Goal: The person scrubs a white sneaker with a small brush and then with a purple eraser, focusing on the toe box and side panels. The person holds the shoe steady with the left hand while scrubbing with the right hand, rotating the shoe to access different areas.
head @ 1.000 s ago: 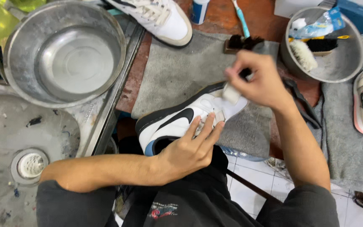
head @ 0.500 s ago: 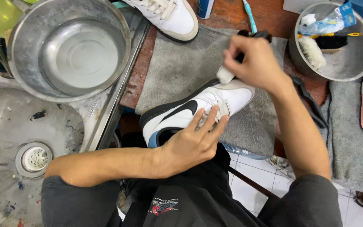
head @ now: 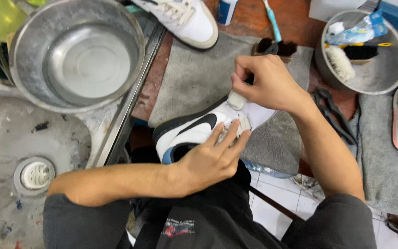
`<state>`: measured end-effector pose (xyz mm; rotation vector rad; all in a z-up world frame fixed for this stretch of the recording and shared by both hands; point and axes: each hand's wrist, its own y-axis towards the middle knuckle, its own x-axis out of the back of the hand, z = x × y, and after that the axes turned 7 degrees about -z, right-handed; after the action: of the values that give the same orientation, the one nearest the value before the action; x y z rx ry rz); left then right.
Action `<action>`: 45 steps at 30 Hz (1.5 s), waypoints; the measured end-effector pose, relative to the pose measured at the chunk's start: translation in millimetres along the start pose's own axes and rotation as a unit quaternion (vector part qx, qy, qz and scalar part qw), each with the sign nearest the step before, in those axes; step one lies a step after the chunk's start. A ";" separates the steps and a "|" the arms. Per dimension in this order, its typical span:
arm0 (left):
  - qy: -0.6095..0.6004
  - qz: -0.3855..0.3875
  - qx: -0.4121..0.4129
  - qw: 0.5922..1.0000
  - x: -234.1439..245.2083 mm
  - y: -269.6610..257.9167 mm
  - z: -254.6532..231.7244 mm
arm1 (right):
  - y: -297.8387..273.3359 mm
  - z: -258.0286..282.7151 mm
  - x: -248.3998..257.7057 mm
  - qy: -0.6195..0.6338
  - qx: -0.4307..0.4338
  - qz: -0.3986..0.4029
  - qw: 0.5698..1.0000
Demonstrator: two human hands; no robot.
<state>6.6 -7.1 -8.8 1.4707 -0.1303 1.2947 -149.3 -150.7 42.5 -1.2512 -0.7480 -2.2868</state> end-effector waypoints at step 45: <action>0.042 0.004 -0.042 0.998 7.5 -2.5 2.1 | -21.8 -155.3 2.1 -0.102 -0.055 -0.104 0.988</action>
<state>12.6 -3.7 -4.4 1.3433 -0.1333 1.3398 -260.9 -233.1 -30.8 -1.5418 -0.8687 -2.4175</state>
